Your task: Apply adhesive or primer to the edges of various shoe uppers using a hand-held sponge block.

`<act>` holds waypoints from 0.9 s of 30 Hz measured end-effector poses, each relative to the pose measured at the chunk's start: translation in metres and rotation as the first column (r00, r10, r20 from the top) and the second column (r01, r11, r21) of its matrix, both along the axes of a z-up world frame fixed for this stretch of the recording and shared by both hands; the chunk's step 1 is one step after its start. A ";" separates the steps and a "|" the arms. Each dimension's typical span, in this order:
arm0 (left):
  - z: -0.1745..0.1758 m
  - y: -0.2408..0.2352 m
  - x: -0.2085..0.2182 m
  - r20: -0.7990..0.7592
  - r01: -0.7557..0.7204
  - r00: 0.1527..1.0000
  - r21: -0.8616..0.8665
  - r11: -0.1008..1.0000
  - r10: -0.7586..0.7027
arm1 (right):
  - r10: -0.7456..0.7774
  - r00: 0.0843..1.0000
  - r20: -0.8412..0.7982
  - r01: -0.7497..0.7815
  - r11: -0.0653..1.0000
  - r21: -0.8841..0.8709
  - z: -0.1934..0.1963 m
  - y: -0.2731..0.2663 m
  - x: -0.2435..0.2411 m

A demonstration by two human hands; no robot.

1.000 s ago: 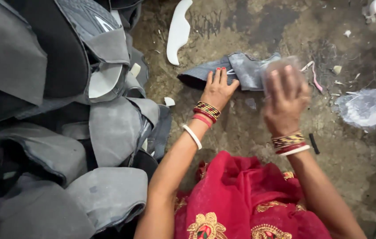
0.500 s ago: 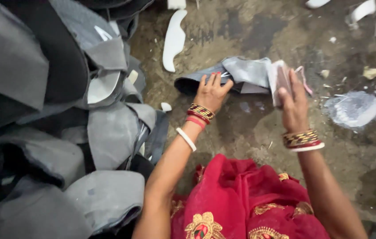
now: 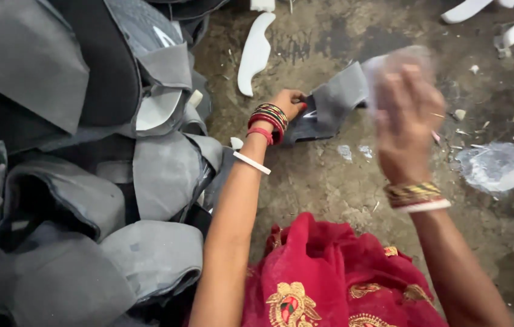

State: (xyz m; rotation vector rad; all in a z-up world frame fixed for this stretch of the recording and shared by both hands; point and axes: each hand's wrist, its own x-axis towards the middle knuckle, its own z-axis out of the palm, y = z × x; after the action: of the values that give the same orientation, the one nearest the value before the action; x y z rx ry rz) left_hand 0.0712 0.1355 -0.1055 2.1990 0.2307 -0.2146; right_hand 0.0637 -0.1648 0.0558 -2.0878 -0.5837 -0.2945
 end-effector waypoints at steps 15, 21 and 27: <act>0.018 -0.015 -0.060 0.346 -0.135 0.936 0.523 0.842 -0.065 | 0.379 0.899 0.219 -0.238 0.843 -0.482 -0.042 0.058 0.023; 0.012 -0.016 -0.060 0.297 -0.123 0.952 0.584 0.802 -0.070 | 0.465 0.868 0.174 -0.230 0.687 -0.689 -0.043 0.047 0.014; 0.027 -0.018 -0.062 0.257 -0.120 0.966 0.567 0.815 -0.037 | 0.499 0.855 0.143 -0.314 0.716 -0.623 -0.052 0.029 -0.012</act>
State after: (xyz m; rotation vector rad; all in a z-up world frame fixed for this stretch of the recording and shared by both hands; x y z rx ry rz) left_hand 0.0090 0.1179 -0.0784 2.7968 0.2175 0.2022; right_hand 0.0518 -0.1362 0.0037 -2.4198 -1.4676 -0.1841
